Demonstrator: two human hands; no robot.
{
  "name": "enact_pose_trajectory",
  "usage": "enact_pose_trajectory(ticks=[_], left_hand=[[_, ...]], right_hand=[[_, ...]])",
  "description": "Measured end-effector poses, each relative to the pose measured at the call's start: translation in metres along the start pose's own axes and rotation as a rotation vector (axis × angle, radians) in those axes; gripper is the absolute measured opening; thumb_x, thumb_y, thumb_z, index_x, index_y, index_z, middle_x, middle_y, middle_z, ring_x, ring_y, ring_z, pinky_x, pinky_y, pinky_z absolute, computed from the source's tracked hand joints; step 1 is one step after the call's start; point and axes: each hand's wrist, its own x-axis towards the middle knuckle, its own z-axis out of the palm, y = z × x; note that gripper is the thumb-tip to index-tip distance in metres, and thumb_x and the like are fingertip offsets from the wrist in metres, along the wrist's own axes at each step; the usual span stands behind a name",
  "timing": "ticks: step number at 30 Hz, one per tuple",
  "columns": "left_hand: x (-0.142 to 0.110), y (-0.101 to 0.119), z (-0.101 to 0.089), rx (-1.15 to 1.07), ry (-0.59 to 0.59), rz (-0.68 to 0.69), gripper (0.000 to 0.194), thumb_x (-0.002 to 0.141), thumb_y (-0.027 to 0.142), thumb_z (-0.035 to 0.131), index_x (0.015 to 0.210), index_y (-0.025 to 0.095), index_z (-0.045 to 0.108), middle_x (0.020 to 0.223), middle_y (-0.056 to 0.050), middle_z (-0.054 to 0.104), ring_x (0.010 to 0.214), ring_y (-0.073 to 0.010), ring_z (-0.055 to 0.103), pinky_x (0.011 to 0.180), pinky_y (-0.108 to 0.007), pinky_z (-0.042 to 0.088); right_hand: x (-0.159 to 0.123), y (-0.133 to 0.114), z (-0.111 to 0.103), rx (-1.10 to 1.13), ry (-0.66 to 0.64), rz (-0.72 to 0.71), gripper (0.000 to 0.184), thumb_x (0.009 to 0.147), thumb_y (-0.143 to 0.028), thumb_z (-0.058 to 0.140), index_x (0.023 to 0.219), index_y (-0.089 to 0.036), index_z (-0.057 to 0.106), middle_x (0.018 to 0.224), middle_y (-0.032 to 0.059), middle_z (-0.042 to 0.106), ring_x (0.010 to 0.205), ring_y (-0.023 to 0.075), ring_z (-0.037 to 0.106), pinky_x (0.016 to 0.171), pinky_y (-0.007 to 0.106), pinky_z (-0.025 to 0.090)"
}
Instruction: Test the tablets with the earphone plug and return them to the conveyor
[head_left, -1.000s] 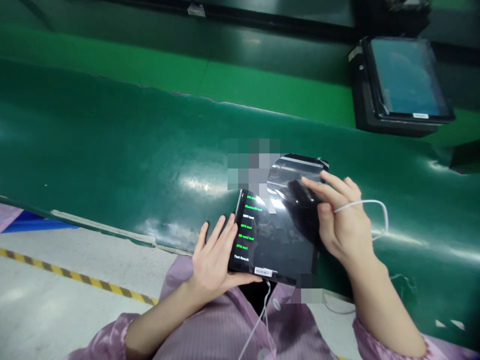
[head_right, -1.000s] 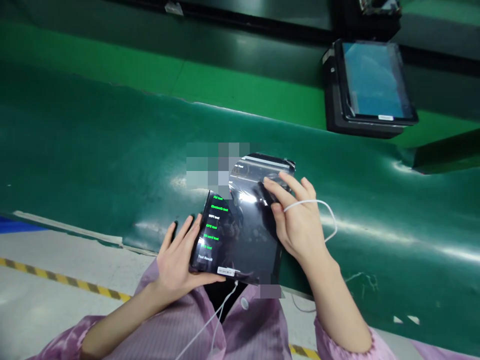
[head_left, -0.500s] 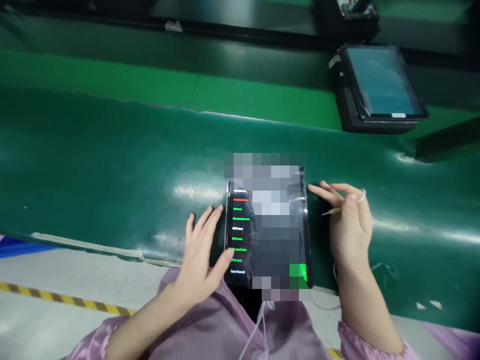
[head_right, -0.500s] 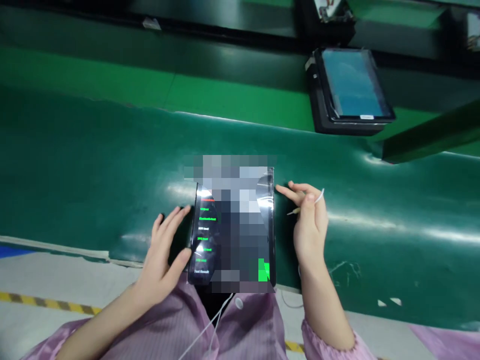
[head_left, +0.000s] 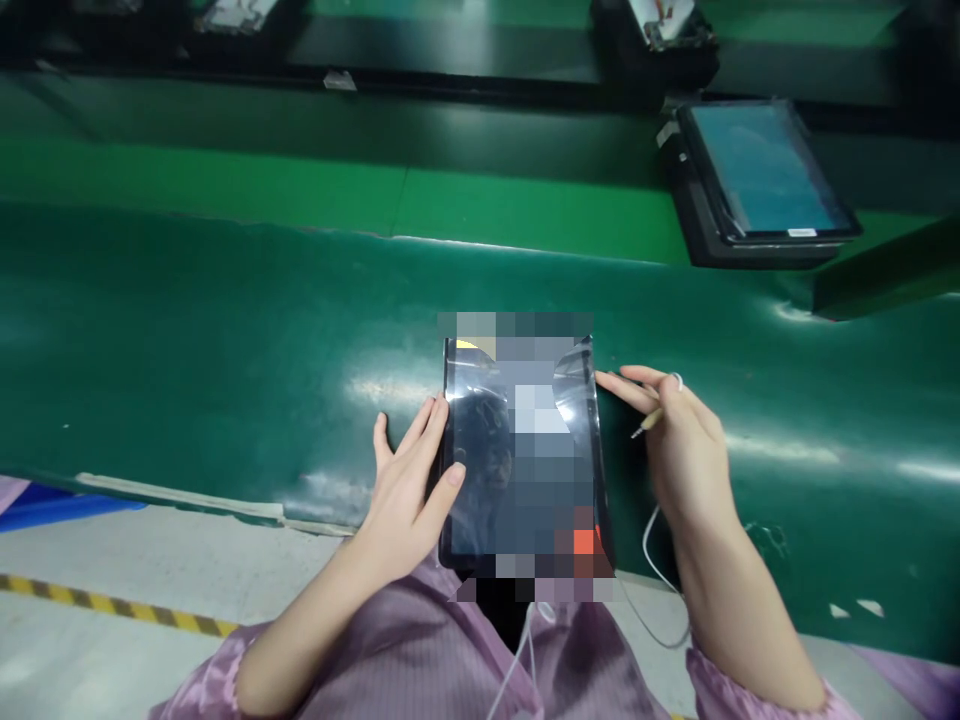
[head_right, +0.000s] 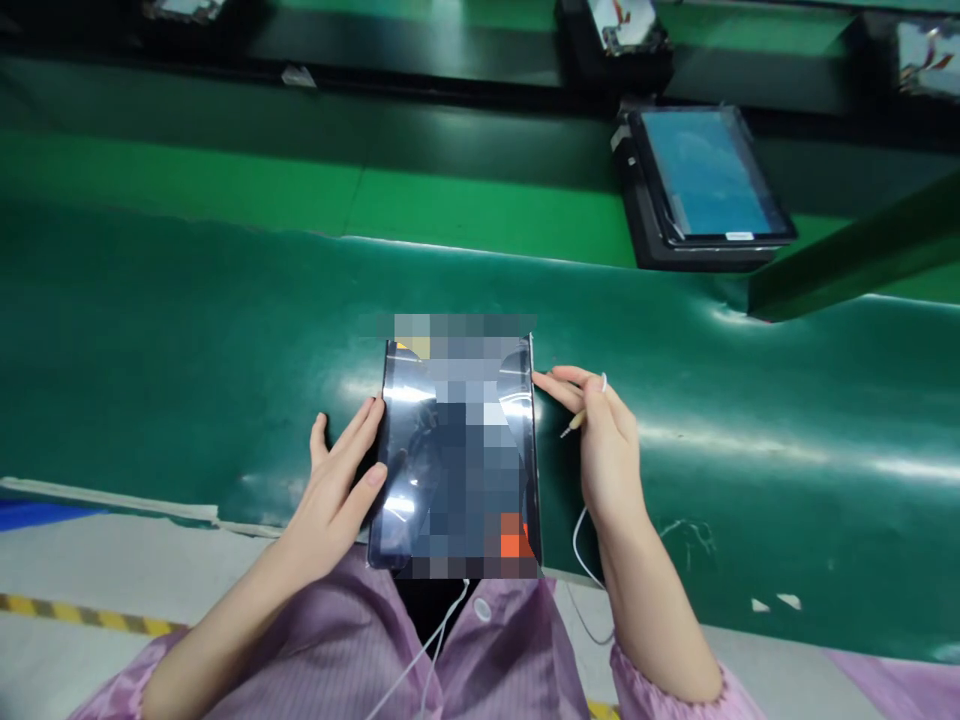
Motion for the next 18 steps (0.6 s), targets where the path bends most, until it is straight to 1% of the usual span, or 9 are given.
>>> enact_pose_trajectory(ticks=[2,4,6,8,11,12,14,16,18], left_hand=[[-0.001,-0.001,-0.002,-0.014,-0.025,-0.011,0.057,0.102,0.035,0.028,0.153,0.033,0.002,0.153,-0.011,0.036,0.143,-0.0291,0.030,0.115,-0.067,0.007],[-0.001,-0.001,-0.003,-0.031,-0.026,-0.027,0.055,0.102,0.035,0.027,0.153,0.034,0.005,0.154,-0.008,0.035,0.144,-0.0277,0.028,0.117,-0.065,0.010],[-0.001,-0.002,-0.002,-0.045,0.021,-0.041,0.053,0.102,0.034,0.028,0.152,0.036,0.011,0.153,-0.006,0.037,0.144,-0.0264,0.028,0.117,-0.064,0.014],[0.001,-0.002,-0.001,-0.056,0.112,-0.031,0.049,0.102,0.033,0.030,0.150,0.036,0.022,0.151,-0.005,0.041,0.143,-0.0254,0.031,0.116,-0.061,0.021],[0.005,-0.002,0.000,-0.073,0.266,0.046,0.043,0.100,0.031,0.039,0.142,0.031,0.040,0.142,-0.006,0.053,0.133,-0.0238,0.046,0.109,-0.051,0.038],[0.006,-0.002,0.000,-0.072,0.310,0.073,0.040,0.098,0.029,0.042,0.138,0.029,0.045,0.136,-0.007,0.057,0.127,-0.0230,0.051,0.104,-0.047,0.043],[0.007,-0.002,-0.001,-0.050,0.372,0.106,0.034,0.097,0.026,0.045,0.130,0.026,0.053,0.122,-0.007,0.064,0.113,-0.0217,0.058,0.095,-0.041,0.048],[0.007,-0.001,-0.003,-0.018,0.387,0.116,0.030,0.096,0.024,0.045,0.123,0.024,0.059,0.109,-0.006,0.067,0.101,-0.0206,0.060,0.087,-0.038,0.049],[0.006,0.000,-0.004,0.004,0.361,0.108,0.028,0.096,0.025,0.045,0.119,0.023,0.061,0.100,-0.006,0.067,0.094,-0.0198,0.059,0.083,-0.037,0.049]], right_hand=[[0.000,0.001,-0.001,0.012,0.013,-0.034,0.042,0.092,-0.060,0.051,0.096,-0.020,0.065,0.089,0.0079,0.073,0.107,0.0293,0.062,0.097,0.048,0.041],[0.001,0.003,-0.004,0.062,0.066,-0.060,0.039,0.092,-0.058,0.052,0.096,-0.021,0.065,0.085,0.0070,0.072,0.105,0.0296,0.064,0.094,0.048,0.043],[0.004,0.006,-0.008,0.159,0.142,-0.062,0.036,0.089,-0.056,0.058,0.093,-0.021,0.063,0.079,0.0052,0.071,0.094,0.0283,0.067,0.089,0.046,0.046],[0.007,0.009,-0.012,0.272,0.189,-0.056,0.034,0.082,-0.054,0.065,0.089,-0.021,0.062,0.064,0.0007,0.064,0.075,0.0241,0.067,0.085,0.043,0.048],[0.010,0.008,-0.015,0.369,0.175,-0.043,0.033,0.078,-0.052,0.071,0.086,-0.022,0.059,0.045,-0.0085,0.043,0.051,0.0177,0.053,0.076,0.040,0.048],[0.011,0.007,-0.016,0.383,0.162,-0.034,0.033,0.077,-0.052,0.072,0.086,-0.023,0.058,0.043,-0.0102,0.036,0.048,0.0166,0.048,0.074,0.039,0.048],[0.009,0.004,-0.015,0.406,0.143,-0.015,0.035,0.076,-0.053,0.073,0.085,-0.023,0.057,0.043,-0.0116,0.029,0.046,0.0151,0.041,0.072,0.038,0.046],[0.008,0.002,-0.014,0.433,0.135,-0.014,0.037,0.073,-0.054,0.074,0.083,-0.024,0.056,0.044,-0.0119,0.026,0.044,0.0140,0.036,0.071,0.037,0.045],[0.006,0.000,-0.013,0.442,0.132,-0.046,0.038,0.073,-0.055,0.073,0.082,-0.024,0.054,0.046,-0.0113,0.026,0.044,0.0137,0.032,0.067,0.037,0.044]])
